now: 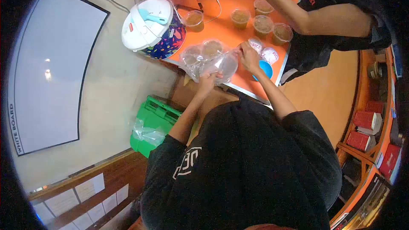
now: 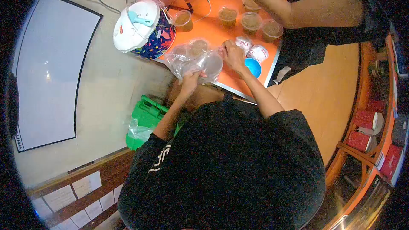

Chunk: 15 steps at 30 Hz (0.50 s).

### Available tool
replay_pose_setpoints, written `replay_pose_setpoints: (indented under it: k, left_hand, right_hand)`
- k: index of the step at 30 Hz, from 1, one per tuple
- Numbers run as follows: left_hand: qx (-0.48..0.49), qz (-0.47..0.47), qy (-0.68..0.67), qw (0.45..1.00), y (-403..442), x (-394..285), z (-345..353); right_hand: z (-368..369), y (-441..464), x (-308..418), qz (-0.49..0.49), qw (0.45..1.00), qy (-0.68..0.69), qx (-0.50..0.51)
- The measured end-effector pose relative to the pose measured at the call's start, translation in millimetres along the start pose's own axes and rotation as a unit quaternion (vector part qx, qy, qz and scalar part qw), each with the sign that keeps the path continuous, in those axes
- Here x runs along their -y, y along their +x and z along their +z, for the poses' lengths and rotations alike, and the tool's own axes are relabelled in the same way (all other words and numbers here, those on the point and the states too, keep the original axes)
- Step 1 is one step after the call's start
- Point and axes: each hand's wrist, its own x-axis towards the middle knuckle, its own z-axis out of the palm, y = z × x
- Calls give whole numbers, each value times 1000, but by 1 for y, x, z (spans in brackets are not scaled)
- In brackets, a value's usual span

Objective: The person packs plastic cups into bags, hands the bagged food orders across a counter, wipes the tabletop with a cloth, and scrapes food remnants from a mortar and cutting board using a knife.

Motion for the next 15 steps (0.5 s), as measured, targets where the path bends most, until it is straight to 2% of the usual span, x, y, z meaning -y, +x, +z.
replay_pose_setpoints:
  k: [3,4,5,6,8,9,11,12,14,15]
  left_hand:
    - [-12,8,61,998,-1,9,-3]
    - [-17,10,66,998,0,13,-2]
    - [-21,13,70,997,1,17,-1]
    - [-22,12,71,997,0,7,0]
    - [-36,-20,52,998,-5,-22,6]
    - [-38,-20,51,998,-2,-18,7]
    - [-16,7,-80,997,6,-2,6]
    - [-18,9,-80,997,8,0,5]
    - [8,24,-63,998,9,5,3]
    - [8,24,-62,998,9,10,1]
  right_hand:
    - [14,-2,-6,20,999,45,-6]
    - [15,-2,-11,56,970,231,40]
    - [16,-2,-16,90,905,407,84]
    - [12,-2,-12,90,905,408,85]
    - [-3,-2,-2,93,895,380,214]
    - [-3,-2,-3,92,895,379,215]
    - [4,1,-6,97,883,356,290]
    - [8,1,-8,94,884,356,290]
    - [18,1,-10,19,940,270,207]
    - [14,2,-6,18,940,270,207]
